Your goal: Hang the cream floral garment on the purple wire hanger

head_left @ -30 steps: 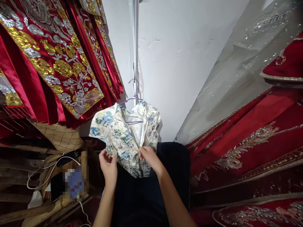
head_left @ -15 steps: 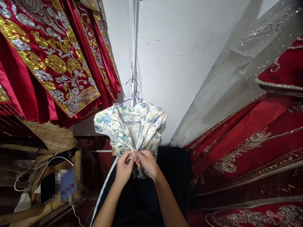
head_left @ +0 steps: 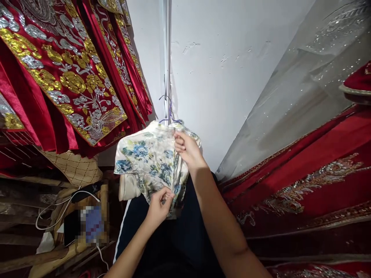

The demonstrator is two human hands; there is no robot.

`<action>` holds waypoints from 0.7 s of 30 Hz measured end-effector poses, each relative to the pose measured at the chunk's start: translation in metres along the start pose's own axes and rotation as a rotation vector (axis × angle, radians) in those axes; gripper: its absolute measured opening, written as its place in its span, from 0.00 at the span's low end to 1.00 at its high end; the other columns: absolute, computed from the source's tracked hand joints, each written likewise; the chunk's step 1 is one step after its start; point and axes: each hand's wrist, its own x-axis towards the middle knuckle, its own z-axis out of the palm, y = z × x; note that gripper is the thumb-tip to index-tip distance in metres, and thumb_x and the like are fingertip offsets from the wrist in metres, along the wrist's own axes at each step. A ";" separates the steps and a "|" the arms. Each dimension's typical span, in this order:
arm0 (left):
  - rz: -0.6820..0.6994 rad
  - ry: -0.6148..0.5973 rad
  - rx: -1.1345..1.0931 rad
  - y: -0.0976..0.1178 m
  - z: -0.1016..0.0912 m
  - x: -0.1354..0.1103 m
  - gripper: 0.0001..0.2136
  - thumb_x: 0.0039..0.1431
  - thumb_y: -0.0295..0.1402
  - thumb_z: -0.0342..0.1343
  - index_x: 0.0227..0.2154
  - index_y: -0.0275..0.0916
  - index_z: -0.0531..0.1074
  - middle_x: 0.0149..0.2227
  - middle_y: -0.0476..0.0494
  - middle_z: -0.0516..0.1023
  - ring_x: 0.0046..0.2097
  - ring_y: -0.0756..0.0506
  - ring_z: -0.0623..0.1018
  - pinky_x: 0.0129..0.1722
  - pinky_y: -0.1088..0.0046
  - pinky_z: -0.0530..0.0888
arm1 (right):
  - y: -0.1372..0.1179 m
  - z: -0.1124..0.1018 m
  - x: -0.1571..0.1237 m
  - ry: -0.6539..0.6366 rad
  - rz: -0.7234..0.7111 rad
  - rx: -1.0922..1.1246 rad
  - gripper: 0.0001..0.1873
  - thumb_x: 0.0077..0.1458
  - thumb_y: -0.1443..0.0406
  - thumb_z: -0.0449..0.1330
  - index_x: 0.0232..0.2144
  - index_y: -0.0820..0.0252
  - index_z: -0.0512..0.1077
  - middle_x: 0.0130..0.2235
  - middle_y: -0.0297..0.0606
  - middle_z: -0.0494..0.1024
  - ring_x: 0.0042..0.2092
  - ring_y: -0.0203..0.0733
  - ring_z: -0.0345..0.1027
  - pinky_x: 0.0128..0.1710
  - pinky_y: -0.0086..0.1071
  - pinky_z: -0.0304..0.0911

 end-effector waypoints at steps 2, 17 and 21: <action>-0.010 -0.030 0.015 -0.004 -0.004 0.002 0.13 0.59 0.41 0.56 0.24 0.39 0.67 0.24 0.50 0.65 0.28 0.49 0.67 0.30 0.74 0.65 | -0.013 0.011 0.009 -0.029 -0.059 -0.013 0.13 0.51 0.60 0.65 0.25 0.64 0.70 0.16 0.22 0.57 0.16 0.24 0.41 0.15 0.23 0.36; 0.642 0.085 0.592 0.183 -0.078 0.107 0.07 0.66 0.32 0.51 0.38 0.38 0.73 0.36 0.44 0.75 0.38 0.47 0.73 0.40 0.70 0.69 | -0.002 0.035 -0.030 -0.026 -0.403 -0.456 0.18 0.59 0.56 0.58 0.22 0.61 0.70 0.15 0.28 0.65 0.19 0.30 0.56 0.23 0.26 0.53; 0.713 0.118 0.661 0.181 -0.074 0.116 0.08 0.67 0.31 0.49 0.35 0.36 0.71 0.35 0.44 0.74 0.38 0.47 0.73 0.41 0.71 0.68 | 0.016 0.014 -0.024 0.026 -0.398 -0.554 0.19 0.59 0.54 0.57 0.22 0.60 0.71 0.14 0.27 0.63 0.18 0.31 0.54 0.21 0.27 0.50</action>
